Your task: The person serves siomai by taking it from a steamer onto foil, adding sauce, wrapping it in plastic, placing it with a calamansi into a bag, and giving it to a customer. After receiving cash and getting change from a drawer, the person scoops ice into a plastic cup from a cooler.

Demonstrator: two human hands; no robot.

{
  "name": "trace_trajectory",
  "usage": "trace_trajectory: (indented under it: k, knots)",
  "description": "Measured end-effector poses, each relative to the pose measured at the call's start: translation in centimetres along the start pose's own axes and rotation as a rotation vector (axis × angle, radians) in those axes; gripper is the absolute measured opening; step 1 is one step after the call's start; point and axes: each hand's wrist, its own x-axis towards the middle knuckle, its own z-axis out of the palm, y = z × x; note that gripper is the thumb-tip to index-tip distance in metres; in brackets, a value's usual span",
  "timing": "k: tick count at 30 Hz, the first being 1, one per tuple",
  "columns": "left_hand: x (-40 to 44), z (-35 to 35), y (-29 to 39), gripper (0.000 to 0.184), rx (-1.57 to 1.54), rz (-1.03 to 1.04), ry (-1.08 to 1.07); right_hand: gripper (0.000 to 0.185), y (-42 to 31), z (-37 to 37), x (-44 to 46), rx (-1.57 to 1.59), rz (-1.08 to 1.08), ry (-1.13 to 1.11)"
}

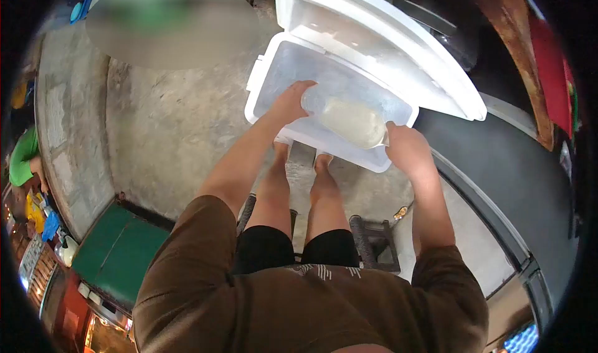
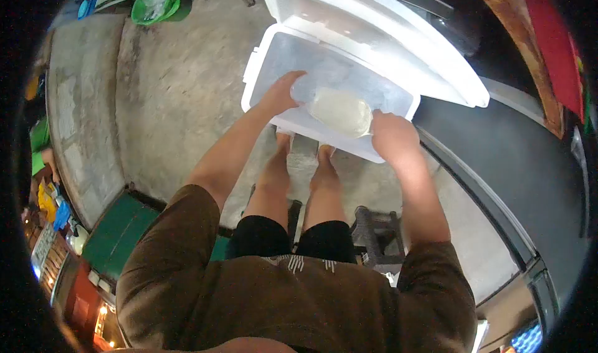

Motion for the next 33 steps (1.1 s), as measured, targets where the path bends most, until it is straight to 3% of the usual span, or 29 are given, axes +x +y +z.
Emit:
trace_trajectory:
  k: [4,9,13,16,19,20,22,23,25,26,28,29,30,31,33]
  knots:
    - [0.0,-0.1,2.1,0.082,-0.028,0.135,-0.04,0.028,0.1,-1.2,-3.4,0.006,0.082,0.003]
    - [-0.6,-0.1,1.7,0.085,-0.151,0.021,0.088,0.036,2.5,0.1,-6.0,0.165,0.208,-0.036]
    - [-3.1,-1.9,3.1,0.085,-0.169,-0.11,0.177,0.037,3.7,7.0,-1.8,0.176,0.108,-0.059]
    - [-6.4,-2.5,3.6,0.085,-0.19,-0.013,0.261,0.048,2.7,11.5,3.3,0.261,-0.037,-0.118]
    - [-12.4,-4.4,7.5,0.084,-0.299,-0.033,0.298,0.05,2.0,8.2,3.1,0.119,-0.101,0.079]
    - [-14.8,-4.9,9.2,0.083,-0.258,-0.062,0.312,0.048,3.2,7.4,3.5,0.206,-0.24,0.351]
    - [-20.3,-5.5,12.7,0.081,-0.175,-0.138,0.363,0.05,3.2,0.6,2.2,0.361,-0.195,0.578]
    - [-23.2,-5.3,14.0,0.078,-0.01,-0.032,0.441,0.053,4.9,-0.8,2.6,0.164,-0.304,0.839]
    - [-28.7,-4.2,16.4,0.076,0.065,0.112,0.559,0.057,6.5,-5.1,3.0,0.091,-0.174,0.903]
    - [-31.1,-2.9,17.8,0.079,0.014,-0.005,0.57,0.066,9.1,-4.8,4.9,-0.146,-0.18,1.089]
    - [-36.5,0.1,21.4,0.082,-0.159,-0.225,0.721,0.075,11.9,-5.6,6.2,0.048,-0.067,0.765]
    - [-38.9,1.7,23.9,0.081,-0.198,-0.274,0.866,0.065,14.3,-3.9,8.7,-0.075,-0.144,0.897]
    - [-41.1,4.0,24.7,0.082,-0.247,-0.351,0.962,0.049,14.5,-4.5,8.0,0.024,-0.314,0.883]
    - [-42.9,6.1,25.6,0.083,-0.308,-0.419,1.059,0.044,15.5,-4.2,9.3,-0.079,-0.331,0.901]
    - [-46.8,8.9,30.8,0.085,-0.408,-0.592,1.289,0.044,11.5,-5.1,4.3,0.042,-0.456,0.596]
